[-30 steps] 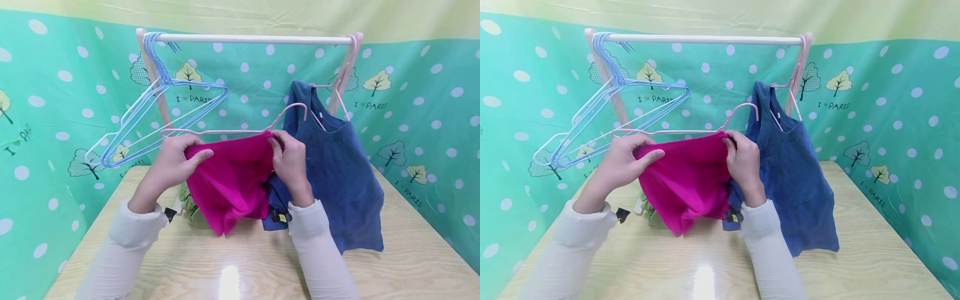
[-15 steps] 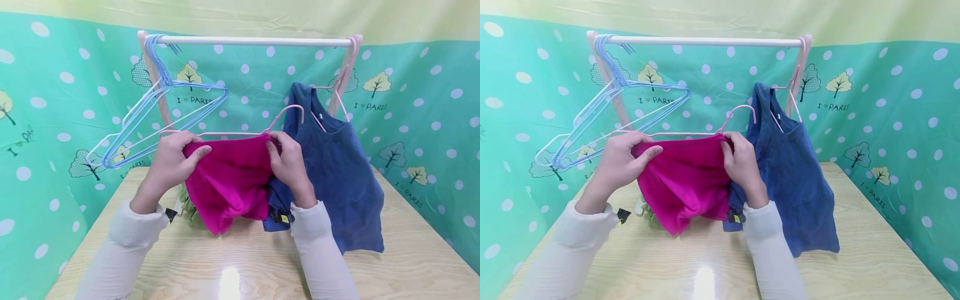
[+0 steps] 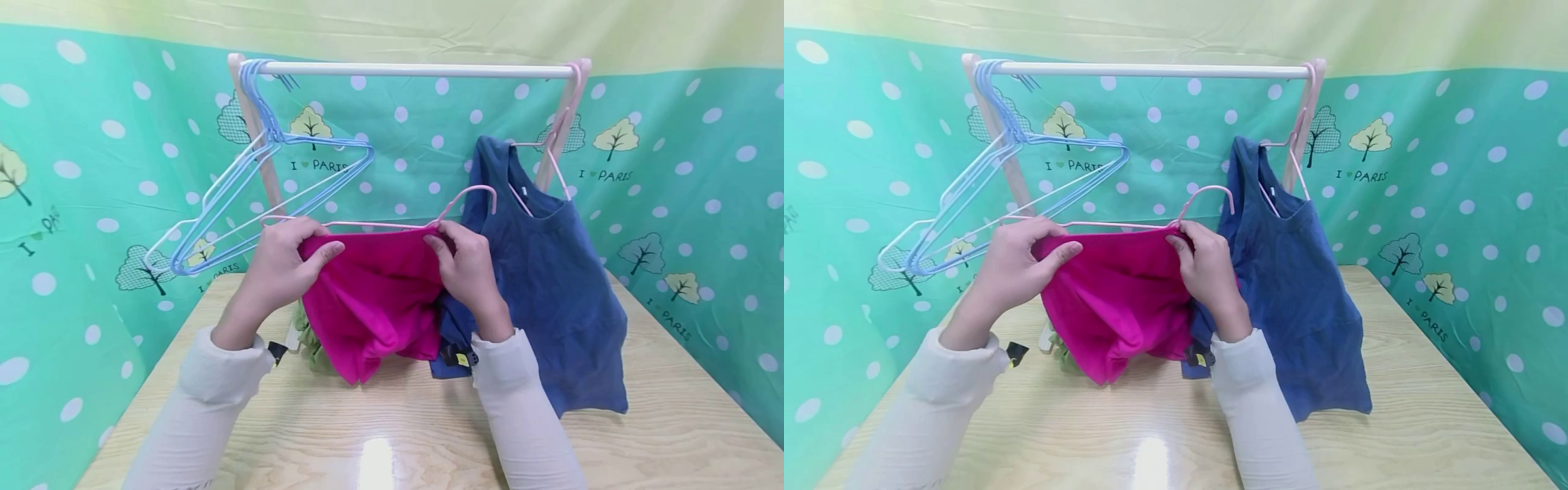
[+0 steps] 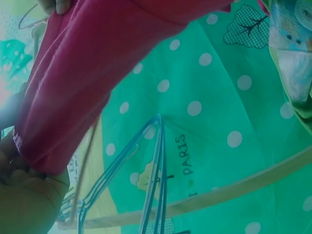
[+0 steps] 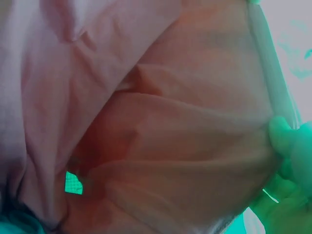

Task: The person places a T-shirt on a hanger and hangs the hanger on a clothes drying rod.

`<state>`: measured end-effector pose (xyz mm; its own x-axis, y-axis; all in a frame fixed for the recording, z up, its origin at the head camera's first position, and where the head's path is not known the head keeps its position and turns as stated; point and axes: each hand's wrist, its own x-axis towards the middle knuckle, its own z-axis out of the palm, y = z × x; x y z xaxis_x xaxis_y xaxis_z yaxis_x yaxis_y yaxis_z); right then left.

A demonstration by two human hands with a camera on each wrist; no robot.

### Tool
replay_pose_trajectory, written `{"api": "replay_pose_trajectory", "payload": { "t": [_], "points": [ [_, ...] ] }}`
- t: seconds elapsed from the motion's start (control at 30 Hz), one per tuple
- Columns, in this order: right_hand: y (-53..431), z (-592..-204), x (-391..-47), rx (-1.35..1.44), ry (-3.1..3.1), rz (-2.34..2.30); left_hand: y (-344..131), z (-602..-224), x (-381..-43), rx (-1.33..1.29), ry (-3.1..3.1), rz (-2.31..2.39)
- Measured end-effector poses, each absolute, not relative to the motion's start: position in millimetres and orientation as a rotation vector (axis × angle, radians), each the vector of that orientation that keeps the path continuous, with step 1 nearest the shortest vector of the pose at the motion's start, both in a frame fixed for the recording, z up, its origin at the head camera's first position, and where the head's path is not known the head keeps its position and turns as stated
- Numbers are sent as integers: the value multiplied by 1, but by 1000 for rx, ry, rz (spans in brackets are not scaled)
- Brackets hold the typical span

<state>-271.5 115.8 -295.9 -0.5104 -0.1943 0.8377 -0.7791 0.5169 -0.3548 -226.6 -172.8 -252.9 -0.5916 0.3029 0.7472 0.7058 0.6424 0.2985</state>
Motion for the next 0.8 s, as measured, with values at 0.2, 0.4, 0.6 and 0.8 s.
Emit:
{"api": "replay_pose_trajectory", "payload": {
  "t": [0.2, 0.4, 0.6, 0.8],
  "points": [
    [127, -296, -275, 761, -2024, 956, -181, -258, -226, -807, -2162, -810],
    [139, -295, -275, 770, -2053, 968, -187, -262, -224, -833, -2127, -780],
    [147, -293, -277, 806, -2066, 978, -191, -258, -213, -855, -2017, -736],
    [153, -291, -275, 830, -2093, 988, -191, -249, -205, -853, -1908, -655]
  ]
}}
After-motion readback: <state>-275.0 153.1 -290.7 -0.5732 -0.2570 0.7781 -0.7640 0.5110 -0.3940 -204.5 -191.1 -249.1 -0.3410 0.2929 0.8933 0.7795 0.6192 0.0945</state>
